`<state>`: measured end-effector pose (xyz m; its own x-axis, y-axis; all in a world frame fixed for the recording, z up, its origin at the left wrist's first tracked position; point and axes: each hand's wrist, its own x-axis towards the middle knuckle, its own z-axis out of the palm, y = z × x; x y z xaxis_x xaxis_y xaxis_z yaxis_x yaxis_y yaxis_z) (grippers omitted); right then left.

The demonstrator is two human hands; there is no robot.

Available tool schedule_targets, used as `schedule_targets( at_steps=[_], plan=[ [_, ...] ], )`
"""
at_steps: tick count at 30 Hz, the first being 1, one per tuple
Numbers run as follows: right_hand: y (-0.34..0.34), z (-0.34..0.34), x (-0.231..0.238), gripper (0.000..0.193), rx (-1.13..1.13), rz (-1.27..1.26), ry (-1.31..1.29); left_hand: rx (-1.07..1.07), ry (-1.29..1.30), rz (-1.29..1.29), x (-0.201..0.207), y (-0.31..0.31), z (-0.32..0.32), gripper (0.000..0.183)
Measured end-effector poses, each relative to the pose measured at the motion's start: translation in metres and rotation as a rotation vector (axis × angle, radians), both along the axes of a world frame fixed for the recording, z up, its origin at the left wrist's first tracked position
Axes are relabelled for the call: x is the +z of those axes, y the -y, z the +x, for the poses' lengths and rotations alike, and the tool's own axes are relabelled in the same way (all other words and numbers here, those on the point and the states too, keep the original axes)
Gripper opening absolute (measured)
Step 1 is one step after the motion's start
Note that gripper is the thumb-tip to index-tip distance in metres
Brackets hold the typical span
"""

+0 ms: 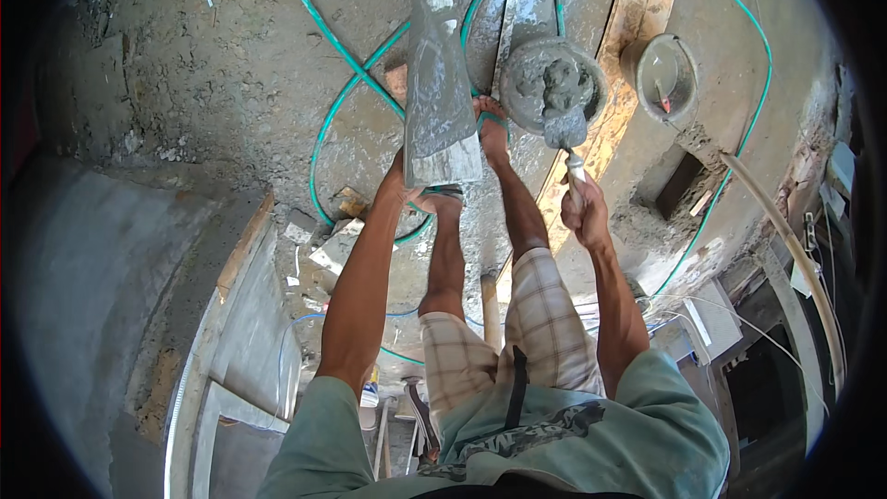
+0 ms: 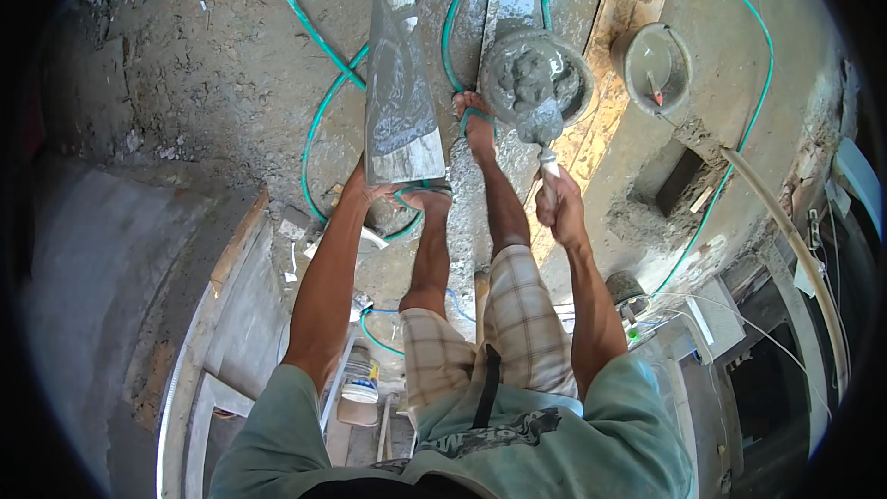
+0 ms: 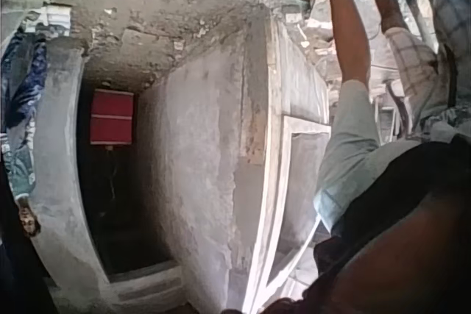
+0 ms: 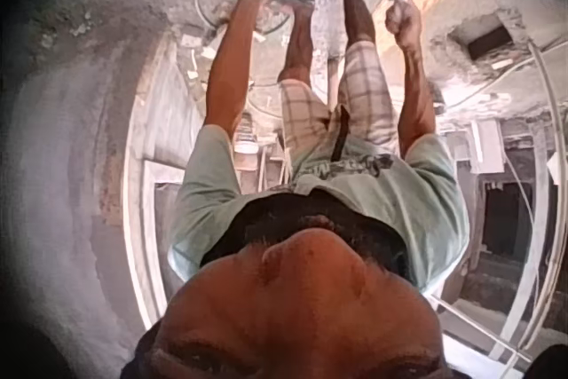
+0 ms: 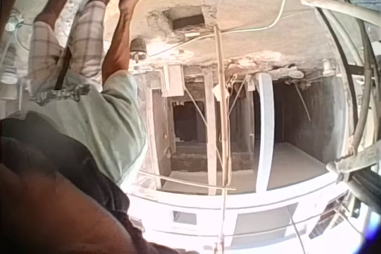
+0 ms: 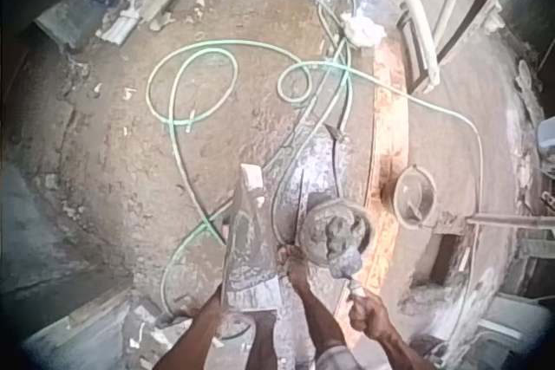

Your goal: The person scoops wet cement from a bucket with a hand trowel, transfers it to a hawk, and applies it to a vertical wall. They smooth the surface with the trowel, repeating the process to cover additional areas.

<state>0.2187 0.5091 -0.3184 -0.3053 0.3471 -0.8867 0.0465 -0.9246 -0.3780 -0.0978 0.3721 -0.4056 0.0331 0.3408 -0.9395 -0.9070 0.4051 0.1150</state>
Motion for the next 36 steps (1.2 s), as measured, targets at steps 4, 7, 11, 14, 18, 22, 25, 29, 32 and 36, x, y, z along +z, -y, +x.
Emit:
schedule_targets(
  at_steps=[4,7,11,14,18,22,25,29,32,36],
  plan=[
    [-0.011,-0.05,0.097,0.028,0.094,0.132,0.052,0.04,0.031,0.158,-0.011,-0.034,0.018,0.042],
    [-0.004,-0.095,0.146,0.024,0.085,0.184,0.088,0.109,0.071,0.208,-0.016,-0.048,0.025,0.04],
    [0.011,-0.15,0.184,0.033,0.109,0.286,0.128,0.246,0.211,0.317,-0.003,-0.064,0.044,0.037],
    [0.032,-0.161,0.165,0.044,0.404,0.783,0.319,0.263,0.287,0.433,0.008,-0.082,0.052,0.035],
    [0.051,-0.169,0.158,0.045,0.591,0.944,0.395,0.372,0.38,0.444,-0.008,-0.077,0.048,0.034],
    [0.05,-0.177,0.176,0.045,0.563,0.886,0.407,0.232,0.086,0.419,-0.004,-0.081,0.054,0.032],
    [0.047,-0.173,0.178,0.043,0.494,0.901,0.335,0.283,0.132,0.386,0.003,-0.078,0.058,0.032],
    [0.039,-0.156,0.194,0.045,-0.031,0.139,-0.088,0.305,0.146,0.365,0.007,-0.065,0.042,0.032],
    [0.017,-0.129,0.192,0.052,-0.077,0.001,-0.284,0.315,0.211,0.373,0.009,-0.065,0.036,0.032],
    [-0.017,-0.096,0.178,0.049,-0.162,0.024,-0.267,0.37,0.308,0.381,0.008,-0.052,0.023,0.032]
  ],
)
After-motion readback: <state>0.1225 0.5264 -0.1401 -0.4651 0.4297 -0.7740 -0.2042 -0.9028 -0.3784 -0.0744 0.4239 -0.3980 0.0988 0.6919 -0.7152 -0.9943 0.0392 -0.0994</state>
